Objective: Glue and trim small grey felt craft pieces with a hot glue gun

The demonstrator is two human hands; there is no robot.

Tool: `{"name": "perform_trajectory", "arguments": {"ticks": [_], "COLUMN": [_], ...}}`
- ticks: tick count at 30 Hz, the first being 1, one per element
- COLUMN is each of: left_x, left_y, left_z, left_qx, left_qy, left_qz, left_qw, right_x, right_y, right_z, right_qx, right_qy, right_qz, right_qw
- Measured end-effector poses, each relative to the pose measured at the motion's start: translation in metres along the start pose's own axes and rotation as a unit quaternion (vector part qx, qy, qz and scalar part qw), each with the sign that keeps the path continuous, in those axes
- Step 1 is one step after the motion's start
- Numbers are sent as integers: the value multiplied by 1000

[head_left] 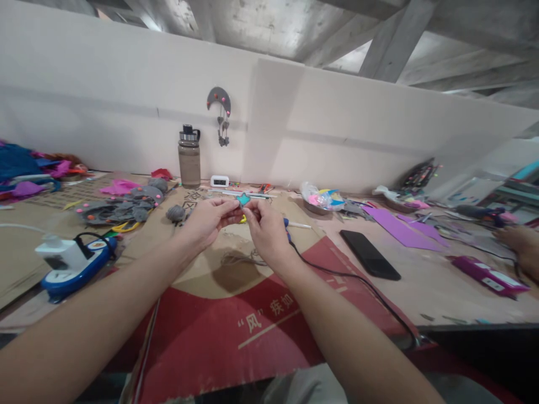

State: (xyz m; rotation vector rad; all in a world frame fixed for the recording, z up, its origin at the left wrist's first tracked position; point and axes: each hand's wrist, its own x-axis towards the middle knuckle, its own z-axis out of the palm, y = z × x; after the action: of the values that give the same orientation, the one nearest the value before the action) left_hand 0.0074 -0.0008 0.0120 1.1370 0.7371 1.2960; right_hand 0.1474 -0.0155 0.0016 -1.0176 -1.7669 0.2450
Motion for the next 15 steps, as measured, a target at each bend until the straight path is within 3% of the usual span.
{"name": "perform_trajectory", "arguments": {"ticks": [5,15], "left_x": [-4,-5], "left_y": [3,2], "left_z": [2,3], "left_qx": [16,31], "left_qy": [20,-15], "left_qz": [-23,8], "left_qw": [999,999], "right_x": [0,1], "right_y": [-2,-3], "right_z": [-2,-3], "right_qx": [-22,-43], "right_qy": [-4,-3], "right_qz": [19,31], "right_qw": [1000,999]}}
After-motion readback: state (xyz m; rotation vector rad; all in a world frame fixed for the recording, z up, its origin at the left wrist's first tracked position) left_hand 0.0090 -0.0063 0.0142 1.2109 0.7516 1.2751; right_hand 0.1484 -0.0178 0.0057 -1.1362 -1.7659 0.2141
